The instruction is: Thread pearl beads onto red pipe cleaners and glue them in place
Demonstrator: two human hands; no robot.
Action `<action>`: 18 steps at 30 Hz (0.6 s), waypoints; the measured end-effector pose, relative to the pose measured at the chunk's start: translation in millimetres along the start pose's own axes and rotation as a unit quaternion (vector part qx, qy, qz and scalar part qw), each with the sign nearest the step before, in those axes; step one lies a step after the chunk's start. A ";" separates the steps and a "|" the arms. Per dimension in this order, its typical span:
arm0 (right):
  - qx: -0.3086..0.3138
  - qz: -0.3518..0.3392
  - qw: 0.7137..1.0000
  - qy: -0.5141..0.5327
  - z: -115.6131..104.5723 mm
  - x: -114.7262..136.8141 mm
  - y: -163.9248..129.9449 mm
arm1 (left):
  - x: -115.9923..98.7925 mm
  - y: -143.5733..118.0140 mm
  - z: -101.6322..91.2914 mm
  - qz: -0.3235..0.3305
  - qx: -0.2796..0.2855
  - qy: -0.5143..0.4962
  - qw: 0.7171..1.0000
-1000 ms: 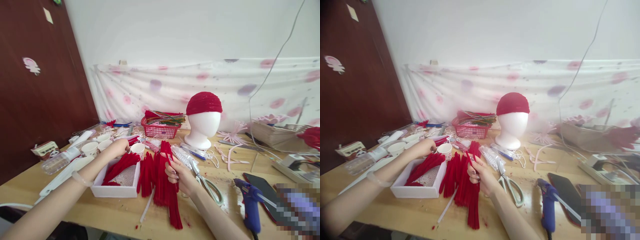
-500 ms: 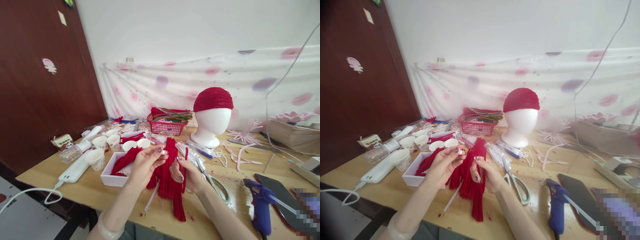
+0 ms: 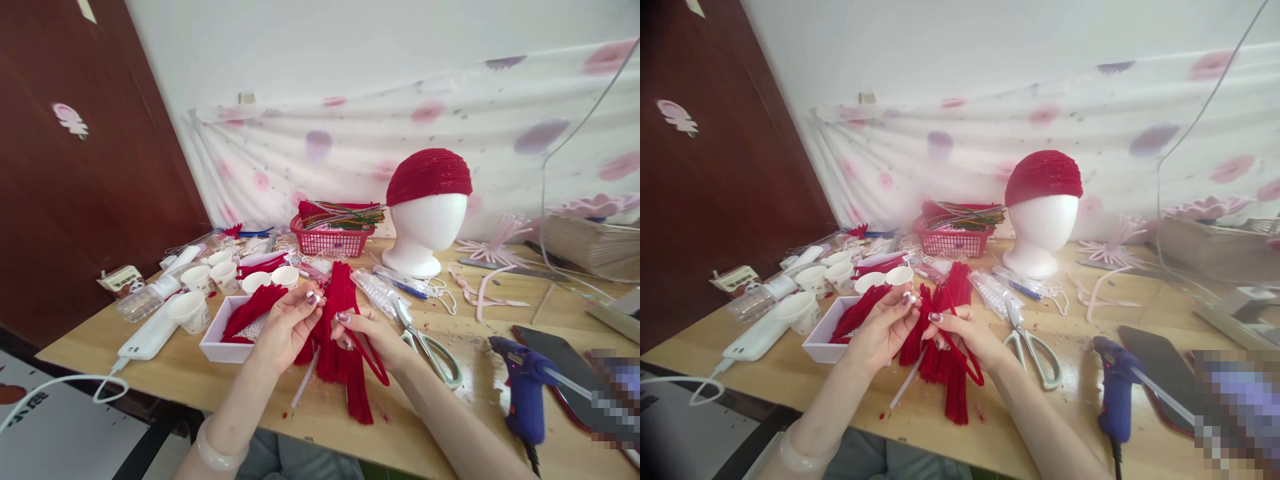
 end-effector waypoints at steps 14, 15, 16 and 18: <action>0.043 -0.010 0.998 -0.035 10.4 0.2 2.0 | -4.3 2.1 -1.8 0.001 0.033 0.041 0.999; 0.044 -0.011 0.998 -0.036 10.8 0.4 1.8 | -4.9 1.8 -0.8 0.001 0.035 0.046 0.998; 0.044 -0.011 0.998 -0.039 11.2 0.6 1.7 | -5.5 1.3 0.1 0.002 0.037 0.050 0.998; 0.044 -0.009 0.998 -0.044 11.7 0.7 1.4 | -6.4 0.2 1.8 0.002 0.042 0.057 0.997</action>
Point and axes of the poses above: each hand's wrist, its own y-axis towards the middle knuckle, its own z-axis out of the palm, x = y × z, the point moved 10 cm from there along y, towards the middle knuckle, and after that the axes turned 4 degrees about y, right-handed, at the moved point
